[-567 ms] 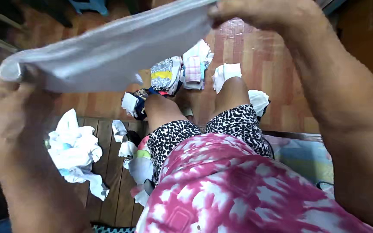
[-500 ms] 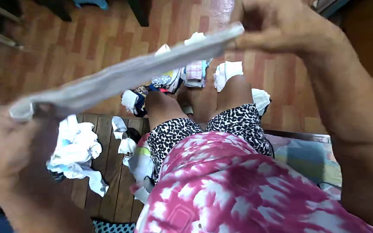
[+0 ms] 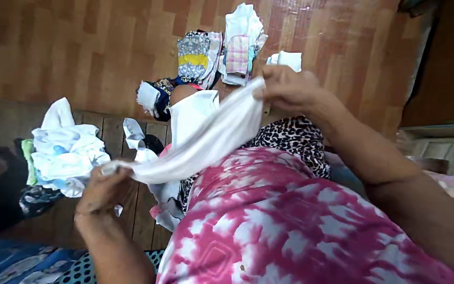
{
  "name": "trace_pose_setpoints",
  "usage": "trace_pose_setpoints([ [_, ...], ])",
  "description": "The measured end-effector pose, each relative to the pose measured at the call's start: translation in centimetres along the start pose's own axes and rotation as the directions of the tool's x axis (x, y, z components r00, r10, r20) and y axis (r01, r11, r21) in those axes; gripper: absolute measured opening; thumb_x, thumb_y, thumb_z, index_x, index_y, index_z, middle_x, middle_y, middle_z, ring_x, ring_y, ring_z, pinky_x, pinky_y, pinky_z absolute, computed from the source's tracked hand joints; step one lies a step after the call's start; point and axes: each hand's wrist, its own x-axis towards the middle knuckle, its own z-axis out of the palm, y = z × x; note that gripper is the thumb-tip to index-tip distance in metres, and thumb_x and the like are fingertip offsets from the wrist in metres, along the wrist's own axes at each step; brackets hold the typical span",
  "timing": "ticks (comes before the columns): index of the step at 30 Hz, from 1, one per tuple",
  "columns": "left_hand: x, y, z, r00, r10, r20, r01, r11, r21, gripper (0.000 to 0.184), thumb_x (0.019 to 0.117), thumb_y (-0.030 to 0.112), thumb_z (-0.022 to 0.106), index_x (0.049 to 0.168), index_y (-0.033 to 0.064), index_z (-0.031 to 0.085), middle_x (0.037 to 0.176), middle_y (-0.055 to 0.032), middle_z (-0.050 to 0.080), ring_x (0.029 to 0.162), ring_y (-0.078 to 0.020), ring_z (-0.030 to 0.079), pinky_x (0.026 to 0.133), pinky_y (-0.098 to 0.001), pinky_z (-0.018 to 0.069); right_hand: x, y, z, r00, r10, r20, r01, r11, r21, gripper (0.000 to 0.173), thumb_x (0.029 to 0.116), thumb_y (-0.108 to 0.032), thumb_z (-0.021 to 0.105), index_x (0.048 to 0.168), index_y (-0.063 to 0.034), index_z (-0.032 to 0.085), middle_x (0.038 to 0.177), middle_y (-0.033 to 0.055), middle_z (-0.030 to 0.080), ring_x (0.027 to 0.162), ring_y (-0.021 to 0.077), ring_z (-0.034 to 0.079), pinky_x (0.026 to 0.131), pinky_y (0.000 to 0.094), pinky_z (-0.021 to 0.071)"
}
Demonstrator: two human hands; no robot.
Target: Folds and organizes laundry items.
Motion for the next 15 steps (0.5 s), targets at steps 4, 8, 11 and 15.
trace_pose_setpoints([
  [4, 5.7, -1.2, 3.8, 0.968, -0.158, -0.197, 0.109, 0.965, -0.237, 0.047, 0.1072, 0.055, 0.033, 0.132, 0.0221, 0.055, 0.112, 0.0065, 0.071, 0.102, -0.0079, 0.069, 0.089, -0.0347, 0.0597, 6.2, 5.0, 1.6, 0.972, 0.153, -0.177, -0.125, 0.979, 0.161, 0.050, 0.1092, -0.042, 0.041, 0.146, -0.0084, 0.043, 0.126, 0.0107, 0.066, 0.111, 0.0201, 0.067, 0.094, 0.0433, 0.0583],
  [8, 4.9, -6.0, 6.5, 0.934, -0.338, -0.117, 0.332, 0.941, -0.073, 0.043, 0.1056, 0.025, 0.053, 0.145, 0.0103, 0.045, 0.117, -0.0045, 0.067, 0.098, -0.0107, 0.067, 0.087, -0.0345, 0.0581, 5.1, 10.9, 4.4, 0.878, 0.350, -0.328, -0.405, 0.907, -0.115, 0.048, 0.1049, -0.025, 0.059, 0.142, 0.0027, 0.049, 0.129, 0.0235, 0.062, 0.111, 0.0281, 0.066, 0.097, 0.0472, 0.0542],
  [11, 3.5, -7.5, 7.0, 0.916, -0.289, -0.279, 0.345, 0.922, 0.176, 0.065, 0.0961, 0.017, 0.071, 0.152, 0.0093, 0.039, 0.124, -0.0158, 0.066, 0.100, -0.0200, 0.069, 0.088, -0.0415, 0.0581, 3.2, 11.3, 4.7, 0.871, 0.303, -0.387, -0.392, 0.903, -0.175, 0.043, 0.1040, -0.019, 0.061, 0.140, 0.0028, 0.050, 0.122, 0.0225, 0.066, 0.105, 0.0268, 0.069, 0.095, 0.0453, 0.0562],
  [15, 2.7, -4.4, 8.1, 0.948, 0.102, -0.300, 0.117, 0.767, 0.630, 0.099, 0.0861, 0.028, 0.081, 0.159, -0.0013, 0.021, 0.137, -0.0296, 0.055, 0.115, -0.0409, 0.062, 0.094, -0.0585, 0.0517, 2.1, 10.4, 4.2, 0.888, 0.244, -0.390, -0.334, 0.925, -0.180, 0.050, 0.1006, -0.016, 0.066, 0.141, 0.0009, 0.044, 0.121, 0.0200, 0.067, 0.101, 0.0233, 0.071, 0.090, 0.0419, 0.0595],
])
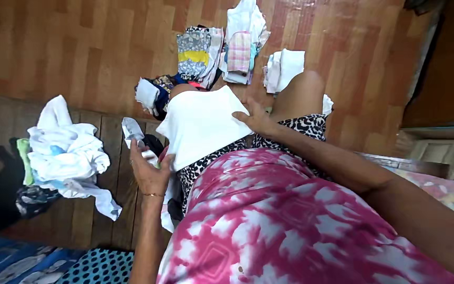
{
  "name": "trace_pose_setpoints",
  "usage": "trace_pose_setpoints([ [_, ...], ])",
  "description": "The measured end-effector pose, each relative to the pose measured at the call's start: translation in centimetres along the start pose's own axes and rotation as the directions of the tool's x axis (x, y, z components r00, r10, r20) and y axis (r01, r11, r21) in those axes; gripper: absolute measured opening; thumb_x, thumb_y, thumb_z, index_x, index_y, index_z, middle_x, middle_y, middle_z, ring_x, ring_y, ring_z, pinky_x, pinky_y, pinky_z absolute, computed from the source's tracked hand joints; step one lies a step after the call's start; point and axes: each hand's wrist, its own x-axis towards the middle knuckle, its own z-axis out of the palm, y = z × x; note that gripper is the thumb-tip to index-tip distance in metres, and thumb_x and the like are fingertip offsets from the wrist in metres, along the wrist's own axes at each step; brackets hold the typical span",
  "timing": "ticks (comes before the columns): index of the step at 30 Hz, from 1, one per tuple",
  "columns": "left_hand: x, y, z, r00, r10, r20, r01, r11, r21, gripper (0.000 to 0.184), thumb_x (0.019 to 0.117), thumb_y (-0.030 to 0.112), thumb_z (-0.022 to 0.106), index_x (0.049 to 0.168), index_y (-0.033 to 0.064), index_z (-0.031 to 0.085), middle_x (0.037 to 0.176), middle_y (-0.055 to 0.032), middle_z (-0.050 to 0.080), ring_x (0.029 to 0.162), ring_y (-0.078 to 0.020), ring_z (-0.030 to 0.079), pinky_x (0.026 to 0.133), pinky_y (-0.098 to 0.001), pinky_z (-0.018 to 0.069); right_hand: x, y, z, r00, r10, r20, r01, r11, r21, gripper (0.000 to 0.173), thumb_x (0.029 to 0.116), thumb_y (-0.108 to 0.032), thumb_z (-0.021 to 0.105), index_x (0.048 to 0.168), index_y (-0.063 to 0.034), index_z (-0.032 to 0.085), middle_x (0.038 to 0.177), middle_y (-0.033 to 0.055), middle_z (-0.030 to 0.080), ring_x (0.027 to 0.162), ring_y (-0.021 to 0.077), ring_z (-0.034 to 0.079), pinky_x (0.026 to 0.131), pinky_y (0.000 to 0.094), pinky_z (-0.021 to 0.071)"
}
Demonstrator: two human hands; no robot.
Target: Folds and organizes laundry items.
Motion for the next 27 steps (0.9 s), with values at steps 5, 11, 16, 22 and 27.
trace_pose_setpoints([
  [5, -0.2, 6.2, 3.4, 0.898, 0.326, 0.295, -0.411, 0.861, 0.300, 0.101, 0.0850, 0.053, 0.069, 0.163, 0.0065, 0.024, 0.167, -0.0194, 0.025, 0.147, -0.0442, 0.037, 0.109, -0.0664, 0.0394, -0.2, -3.3, 0.4, 0.999, -0.035, -0.003, 0.035, 0.990, 0.139, 0.055, 0.0986, -0.010, 0.066, 0.146, 0.0013, 0.041, 0.126, 0.0209, 0.065, 0.103, 0.0216, 0.070, 0.089, 0.0393, 0.0594],
  [11, 1.3, 13.5, -0.3, 0.951, 0.041, 0.307, -0.112, 0.969, 0.218, 0.051, 0.1090, 0.018, 0.038, 0.159, 0.0058, 0.035, 0.115, -0.0353, 0.066, 0.098, -0.0495, 0.067, 0.087, -0.0680, 0.0498, -2.4, -4.5, -1.1, 0.971, -0.058, 0.230, 0.154, 0.890, -0.429, 0.043, 0.0976, -0.018, 0.069, 0.137, -0.0031, 0.061, 0.127, 0.0227, 0.066, 0.116, 0.0371, 0.065, 0.100, 0.0580, 0.0511],
  [16, 2.7, 18.0, 0.3, 0.934, 0.056, 0.353, 0.131, 0.866, -0.483, 0.057, 0.1072, 0.030, 0.034, 0.163, 0.0216, 0.022, 0.134, -0.0058, 0.060, 0.096, -0.0109, 0.068, 0.077, -0.0330, 0.0597, -5.6, -7.4, -0.5, 0.890, -0.379, 0.256, 0.452, 0.811, -0.372, 0.068, 0.0919, -0.046, 0.074, 0.144, -0.0070, 0.055, 0.136, 0.0173, 0.060, 0.123, 0.0304, 0.060, 0.102, 0.0504, 0.0516],
  [22, 6.4, 21.4, 2.5, 0.882, 0.192, 0.431, 0.316, 0.437, -0.842, 0.063, 0.1037, 0.019, 0.044, 0.160, 0.0212, 0.016, 0.139, -0.0064, 0.057, 0.107, -0.0224, 0.070, 0.089, -0.0408, 0.0609, -2.3, -9.6, -2.5, 0.972, -0.234, 0.012, 0.232, 0.953, -0.194, 0.035, 0.1008, -0.007, 0.059, 0.135, 0.0035, 0.060, 0.116, 0.0247, 0.070, 0.105, 0.0349, 0.070, 0.094, 0.0541, 0.0541],
  [27, 13.5, 13.4, 6.6, 0.917, 0.355, 0.183, -0.355, 0.934, -0.029, 0.060, 0.1004, 0.019, 0.060, 0.155, 0.0037, 0.038, 0.155, -0.0211, 0.045, 0.133, -0.0344, 0.055, 0.108, -0.0540, 0.0473, 6.9, -5.5, -7.7, 0.977, 0.210, -0.037, -0.184, 0.918, 0.352, 0.033, 0.1069, -0.025, 0.053, 0.131, -0.0022, 0.059, 0.111, 0.0163, 0.068, 0.095, 0.0227, 0.069, 0.084, 0.0433, 0.0587],
])
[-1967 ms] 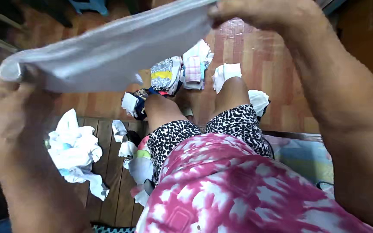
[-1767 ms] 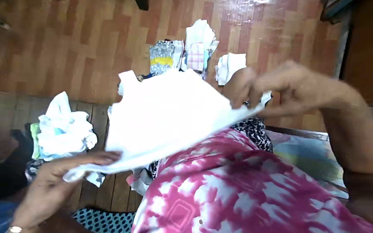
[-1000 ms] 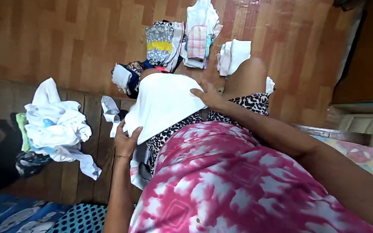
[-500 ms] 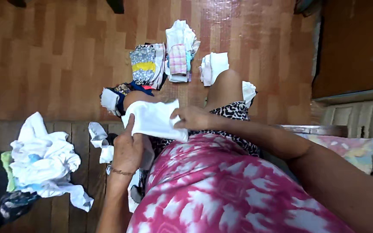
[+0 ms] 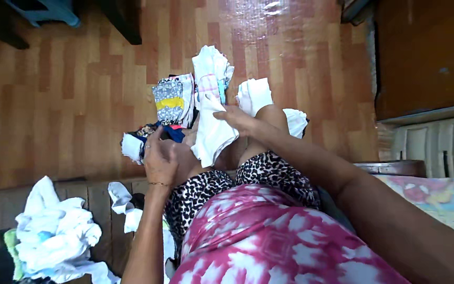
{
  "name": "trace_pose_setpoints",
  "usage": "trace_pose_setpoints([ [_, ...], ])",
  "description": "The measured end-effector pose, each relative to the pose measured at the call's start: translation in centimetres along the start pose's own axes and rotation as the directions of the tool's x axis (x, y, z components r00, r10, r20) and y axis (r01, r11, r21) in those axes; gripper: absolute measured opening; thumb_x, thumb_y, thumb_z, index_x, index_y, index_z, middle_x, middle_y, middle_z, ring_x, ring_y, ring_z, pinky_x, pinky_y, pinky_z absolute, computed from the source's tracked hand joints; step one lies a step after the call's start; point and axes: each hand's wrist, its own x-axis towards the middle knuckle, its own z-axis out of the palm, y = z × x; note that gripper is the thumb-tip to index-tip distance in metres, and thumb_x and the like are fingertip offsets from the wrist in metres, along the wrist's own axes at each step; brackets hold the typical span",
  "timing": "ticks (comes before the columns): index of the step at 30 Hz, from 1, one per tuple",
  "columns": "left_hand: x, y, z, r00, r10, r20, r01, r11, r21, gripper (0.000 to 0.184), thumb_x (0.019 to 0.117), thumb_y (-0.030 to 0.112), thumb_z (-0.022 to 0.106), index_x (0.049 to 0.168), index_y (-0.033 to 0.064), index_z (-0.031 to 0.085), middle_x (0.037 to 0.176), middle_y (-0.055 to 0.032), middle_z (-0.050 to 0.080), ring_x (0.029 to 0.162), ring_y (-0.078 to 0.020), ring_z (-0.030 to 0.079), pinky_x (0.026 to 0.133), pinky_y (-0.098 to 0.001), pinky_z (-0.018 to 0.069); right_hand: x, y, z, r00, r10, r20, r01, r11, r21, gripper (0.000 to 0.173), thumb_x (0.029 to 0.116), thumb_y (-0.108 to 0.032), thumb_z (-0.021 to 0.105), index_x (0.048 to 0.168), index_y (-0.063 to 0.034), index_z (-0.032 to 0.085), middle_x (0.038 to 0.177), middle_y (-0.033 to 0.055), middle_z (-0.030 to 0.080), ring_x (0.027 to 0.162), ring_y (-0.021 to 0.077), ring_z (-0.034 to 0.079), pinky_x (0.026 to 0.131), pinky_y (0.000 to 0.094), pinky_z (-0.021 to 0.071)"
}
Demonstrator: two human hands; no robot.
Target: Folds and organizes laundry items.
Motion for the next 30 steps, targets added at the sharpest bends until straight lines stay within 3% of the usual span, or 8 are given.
trace_pose_setpoints([
  [2, 0.7, -3.8, 2.1, 1.000, 0.011, 0.000, -0.010, 0.946, 0.323, 0.048, 0.1032, 0.026, 0.050, 0.145, 0.0030, 0.053, 0.152, -0.0238, 0.048, 0.141, -0.0449, 0.044, 0.113, -0.0672, 0.0327, 4.2, 0.9, -1.4, 1.000, 0.017, -0.014, -0.017, 0.999, 0.031, 0.034, 0.1067, -0.019, 0.052, 0.137, -0.0044, 0.056, 0.118, 0.0179, 0.067, 0.101, 0.0249, 0.068, 0.088, 0.0453, 0.0583],
  [4, 1.2, -5.4, 3.3, 0.996, 0.048, -0.075, -0.014, 0.916, 0.402, 0.045, 0.1017, 0.034, 0.043, 0.132, 0.0100, 0.066, 0.145, -0.0155, 0.058, 0.139, -0.0407, 0.047, 0.110, -0.0653, 0.0337, 8.4, 1.1, -1.9, 0.998, -0.011, -0.057, 0.012, 1.000, 0.019, 0.036, 0.1068, -0.017, 0.052, 0.140, -0.0049, 0.055, 0.125, 0.0190, 0.065, 0.108, 0.0266, 0.067, 0.092, 0.0467, 0.0567],
  [6, 1.9, -5.4, 3.4, 0.992, 0.040, -0.119, 0.005, 0.934, 0.356, 0.041, 0.1004, 0.032, 0.045, 0.123, 0.0101, 0.071, 0.137, -0.0132, 0.064, 0.135, -0.0386, 0.053, 0.107, -0.0637, 0.0374, 12.3, 0.1, -2.0, 0.990, -0.054, -0.127, 0.052, 0.998, -0.022, 0.037, 0.1067, -0.017, 0.053, 0.142, -0.0040, 0.054, 0.131, 0.0206, 0.063, 0.115, 0.0288, 0.064, 0.098, 0.0490, 0.0544],
  [9, 3.2, -5.3, 2.9, 0.992, 0.013, -0.128, 0.027, 0.952, 0.304, 0.036, 0.0989, 0.029, 0.048, 0.115, 0.0104, 0.075, 0.130, -0.0118, 0.069, 0.129, -0.0377, 0.058, 0.104, -0.0629, 0.0404, 17.1, -3.6, -2.3, 0.966, -0.136, -0.222, 0.135, 0.991, -0.020, 0.044, 0.1072, -0.019, 0.052, 0.148, -0.0042, 0.048, 0.139, 0.0224, 0.058, 0.125, 0.0318, 0.059, 0.104, 0.0527, 0.0505],
  [13, 4.2, -5.8, 2.5, 0.991, -0.025, -0.131, 0.062, 0.954, 0.293, 0.036, 0.0973, 0.031, 0.049, 0.107, 0.0100, 0.077, 0.122, -0.0118, 0.072, 0.122, -0.0377, 0.062, 0.102, -0.0602, 0.0439, 23.1, -9.5, -2.9, 0.911, -0.228, -0.344, 0.322, 0.913, 0.249, 0.042, 0.1064, -0.014, 0.051, 0.147, -0.0058, 0.047, 0.134, 0.0196, 0.060, 0.118, 0.0287, 0.063, 0.097, 0.0502, 0.0559],
  [18, 4.4, -6.9, 2.3, 0.989, -0.019, -0.149, 0.055, 0.969, 0.243, 0.037, 0.0967, 0.032, 0.049, 0.106, 0.0102, 0.078, 0.119, -0.0115, 0.073, 0.119, -0.0339, 0.064, 0.103, -0.0533, 0.0460, 28.9, -13.3, -3.2, 0.881, -0.282, -0.381, 0.441, 0.782, 0.441, 0.043, 0.1060, -0.006, 0.047, 0.148, -0.0030, 0.041, 0.134, 0.0202, 0.057, 0.119, 0.0273, 0.062, 0.098, 0.0456, 0.0554],
  [25, 4.5, -6.5, 2.4, 0.984, -0.051, -0.173, 0.086, 0.976, 0.198, 0.035, 0.0959, 0.031, 0.051, 0.101, 0.0089, 0.078, 0.117, -0.0124, 0.073, 0.119, -0.0330, 0.064, 0.105, -0.0492, 0.0453, 33.0, -14.0, -3.2, 0.948, -0.136, -0.287, 0.267, 0.831, 0.488, 0.046, 0.1035, -0.003, 0.047, 0.148, -0.0084, 0.041, 0.130, 0.0197, 0.059, 0.113, 0.0301, 0.064, 0.090, 0.0495, 0.0582],
  [30, 4.7, -6.6, 2.4, 0.983, -0.063, -0.173, 0.095, 0.978, 0.184, 0.035, 0.0959, 0.031, 0.051, 0.100, 0.0089, 0.079, 0.116, -0.0122, 0.074, 0.119, -0.0336, 0.063, 0.105, -0.0480, 0.0447, 34.6, -14.7, -3.0, 0.965, -0.154, -0.210, 0.246, 0.808, 0.535, 0.045, 0.1036, -0.003, 0.047, 0.148, -0.0095, 0.041, 0.129, 0.0189, 0.060, 0.112, 0.0294, 0.065, 0.091, 0.0493, 0.0581],
])
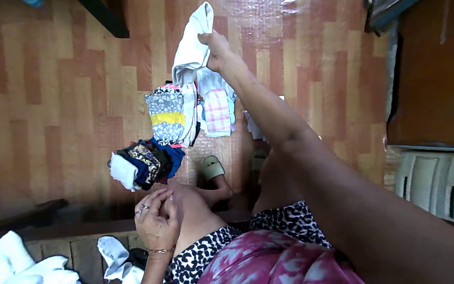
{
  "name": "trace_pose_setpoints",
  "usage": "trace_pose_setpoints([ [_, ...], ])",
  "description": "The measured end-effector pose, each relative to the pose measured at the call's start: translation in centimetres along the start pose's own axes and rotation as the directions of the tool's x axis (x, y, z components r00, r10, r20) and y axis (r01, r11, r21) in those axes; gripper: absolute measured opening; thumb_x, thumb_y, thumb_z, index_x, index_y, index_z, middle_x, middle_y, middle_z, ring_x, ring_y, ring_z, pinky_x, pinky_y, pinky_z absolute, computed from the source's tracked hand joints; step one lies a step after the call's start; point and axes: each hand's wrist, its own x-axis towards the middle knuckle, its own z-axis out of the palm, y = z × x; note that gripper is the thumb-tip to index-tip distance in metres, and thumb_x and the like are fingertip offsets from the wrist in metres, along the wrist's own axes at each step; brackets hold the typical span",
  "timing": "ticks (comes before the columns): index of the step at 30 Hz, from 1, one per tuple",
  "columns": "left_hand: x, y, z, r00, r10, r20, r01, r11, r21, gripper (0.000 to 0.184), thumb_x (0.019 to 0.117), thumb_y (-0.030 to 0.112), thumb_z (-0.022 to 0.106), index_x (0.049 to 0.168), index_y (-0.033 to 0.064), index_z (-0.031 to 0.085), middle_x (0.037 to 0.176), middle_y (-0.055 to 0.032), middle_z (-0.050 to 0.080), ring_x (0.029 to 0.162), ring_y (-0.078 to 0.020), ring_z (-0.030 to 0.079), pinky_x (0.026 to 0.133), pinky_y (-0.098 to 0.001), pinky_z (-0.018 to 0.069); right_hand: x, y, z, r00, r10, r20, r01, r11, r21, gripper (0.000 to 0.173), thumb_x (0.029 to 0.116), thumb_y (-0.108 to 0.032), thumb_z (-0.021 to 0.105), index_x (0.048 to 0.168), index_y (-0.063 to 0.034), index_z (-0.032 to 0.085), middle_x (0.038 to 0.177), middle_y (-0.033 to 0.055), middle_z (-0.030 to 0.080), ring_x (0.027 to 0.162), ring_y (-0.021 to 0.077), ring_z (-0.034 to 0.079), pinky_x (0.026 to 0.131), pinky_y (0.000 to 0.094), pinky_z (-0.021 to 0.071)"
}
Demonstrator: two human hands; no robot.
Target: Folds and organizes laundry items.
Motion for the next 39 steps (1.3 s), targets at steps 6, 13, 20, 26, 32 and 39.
trace_pose_setpoints([
  [6, 0.2, -0.1, 0.0, 1.000, -0.013, 0.002, 0.013, 1.000, -0.004, 0.036, 0.0960, 0.033, 0.052, 0.101, 0.0083, 0.078, 0.117, -0.0124, 0.073, 0.120, -0.0338, 0.063, 0.105, -0.0487, 0.0445, 3.2, -0.2, -8.7, 0.996, 0.014, -0.093, -0.032, 0.980, -0.198, 0.049, 0.1037, -0.015, 0.054, 0.151, -0.0113, 0.040, 0.133, 0.0178, 0.060, 0.113, 0.0300, 0.066, 0.089, 0.0489, 0.0596],
  [13, 0.9, 1.1, 0.1, 0.999, -0.016, 0.035, 0.016, 1.000, 0.015, 0.032, 0.0968, 0.031, 0.053, 0.103, 0.0119, 0.078, 0.117, -0.0075, 0.074, 0.120, -0.0310, 0.063, 0.104, -0.0536, 0.0461, -3.5, -0.6, -23.1, 0.854, 0.053, -0.518, -0.334, 0.820, -0.465, 0.048, 0.1026, -0.023, 0.053, 0.146, -0.0044, 0.044, 0.127, 0.0140, 0.062, 0.098, 0.0211, 0.067, 0.081, 0.0350, 0.0585],
  [20, -0.3, 1.3, 0.3, 0.998, -0.064, 0.016, 0.065, 0.998, -0.024, 0.023, 0.0914, 0.032, 0.063, 0.106, 0.0205, 0.077, 0.115, 0.0012, 0.074, 0.121, -0.0221, 0.063, 0.103, -0.0501, 0.0483, -15.3, 0.7, -18.1, 0.971, 0.163, -0.176, -0.240, 0.662, -0.710, 0.040, 0.1039, -0.029, 0.059, 0.140, -0.0139, 0.052, 0.112, 0.0025, 0.068, 0.087, 0.0135, 0.070, 0.076, 0.0315, 0.0596],
  [26, -3.9, -1.2, -0.2, 0.931, -0.189, -0.312, -0.024, 0.821, -0.570, 0.018, 0.0953, 0.005, 0.062, 0.108, 0.0019, 0.075, 0.114, -0.0133, 0.072, 0.108, -0.0215, 0.069, 0.095, -0.0384, 0.0570, -26.0, 4.7, -14.0, 0.938, 0.261, 0.230, 0.096, 0.440, -0.893, 0.034, 0.1069, -0.017, 0.051, 0.136, 0.0000, 0.054, 0.107, 0.0098, 0.071, 0.085, 0.0172, 0.073, 0.076, 0.0331, 0.0625],
  [32, -12.5, -15.1, -7.5, 0.726, -0.486, -0.487, 0.436, 0.872, -0.221, 0.036, 0.0945, 0.014, 0.063, 0.129, 0.0067, 0.067, 0.141, -0.0165, 0.059, 0.136, -0.0340, 0.051, 0.115, -0.0502, 0.0388, -28.2, 5.4, -15.8, 0.856, 0.254, 0.449, 0.471, -0.030, -0.882, 0.035, 0.1050, -0.020, 0.051, 0.131, 0.0009, 0.063, 0.106, 0.0208, 0.072, 0.088, 0.0270, 0.072, 0.085, 0.0480, 0.0587],
  [39, -19.3, -26.9, -15.1, 0.490, -0.780, -0.388, 0.811, 0.571, -0.124, 0.041, 0.0899, 0.022, 0.073, 0.126, 0.0034, 0.066, 0.148, -0.0270, 0.048, 0.139, -0.0499, 0.040, 0.109, -0.0658, 0.0372, -27.7, 5.6, -16.6, 0.877, 0.383, 0.290, 0.433, -0.366, -0.824, 0.032, 0.1065, -0.021, 0.053, 0.132, -0.0043, 0.064, 0.111, 0.0259, 0.071, 0.098, 0.0439, 0.070, 0.091, 0.0659, 0.0520],
])
